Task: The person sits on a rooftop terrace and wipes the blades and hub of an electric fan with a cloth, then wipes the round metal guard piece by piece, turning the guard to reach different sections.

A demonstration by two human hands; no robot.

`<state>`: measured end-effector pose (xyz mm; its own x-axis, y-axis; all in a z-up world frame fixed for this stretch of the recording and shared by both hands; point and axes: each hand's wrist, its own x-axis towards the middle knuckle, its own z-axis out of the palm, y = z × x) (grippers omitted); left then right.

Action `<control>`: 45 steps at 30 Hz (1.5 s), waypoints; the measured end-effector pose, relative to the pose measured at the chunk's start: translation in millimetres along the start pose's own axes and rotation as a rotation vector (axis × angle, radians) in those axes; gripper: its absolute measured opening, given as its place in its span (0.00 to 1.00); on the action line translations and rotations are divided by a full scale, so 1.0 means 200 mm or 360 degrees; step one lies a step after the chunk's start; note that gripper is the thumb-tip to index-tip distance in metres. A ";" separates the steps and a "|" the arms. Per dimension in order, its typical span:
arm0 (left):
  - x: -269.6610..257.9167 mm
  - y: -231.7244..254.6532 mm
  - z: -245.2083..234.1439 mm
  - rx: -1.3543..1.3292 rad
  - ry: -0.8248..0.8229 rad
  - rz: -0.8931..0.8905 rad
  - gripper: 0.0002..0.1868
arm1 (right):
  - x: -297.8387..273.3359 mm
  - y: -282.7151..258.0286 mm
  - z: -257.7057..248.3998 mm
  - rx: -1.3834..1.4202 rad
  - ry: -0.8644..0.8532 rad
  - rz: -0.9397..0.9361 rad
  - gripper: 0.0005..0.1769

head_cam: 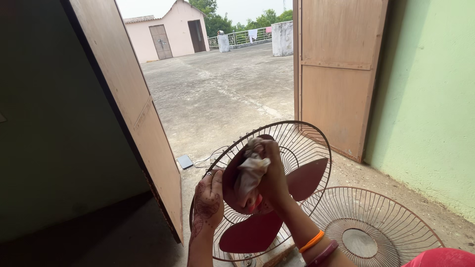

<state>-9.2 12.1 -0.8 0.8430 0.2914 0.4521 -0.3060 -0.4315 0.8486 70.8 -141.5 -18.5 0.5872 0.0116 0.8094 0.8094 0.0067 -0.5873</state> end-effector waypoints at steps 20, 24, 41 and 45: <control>0.05 -0.11 0.06 -0.0471 -0.0122 -0.0236 0.30 | -0.12 -0.13 0.07 -0.0769 -0.0300 -0.0618 0.38; 0.03 -0.09 0.03 -0.0393 -0.0081 -0.0154 0.29 | -0.09 0.00 0.01 -0.0570 0.0119 -0.0191 0.30; 0.04 -0.04 0.04 -0.0327 -0.0035 -0.0390 0.31 | -0.27 -0.17 0.14 -0.0695 -0.0402 -0.0480 0.35; 0.03 -0.04 0.03 -0.0293 -0.0074 -0.0171 0.30 | -0.07 -0.12 0.04 -0.0540 -0.0175 -0.0607 0.30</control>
<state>0.5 12.2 -7.4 0.8934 0.2855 0.3469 -0.2853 -0.2358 0.9290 43.4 -133.7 -15.6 0.2599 0.1766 0.9494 0.9345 -0.2936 -0.2012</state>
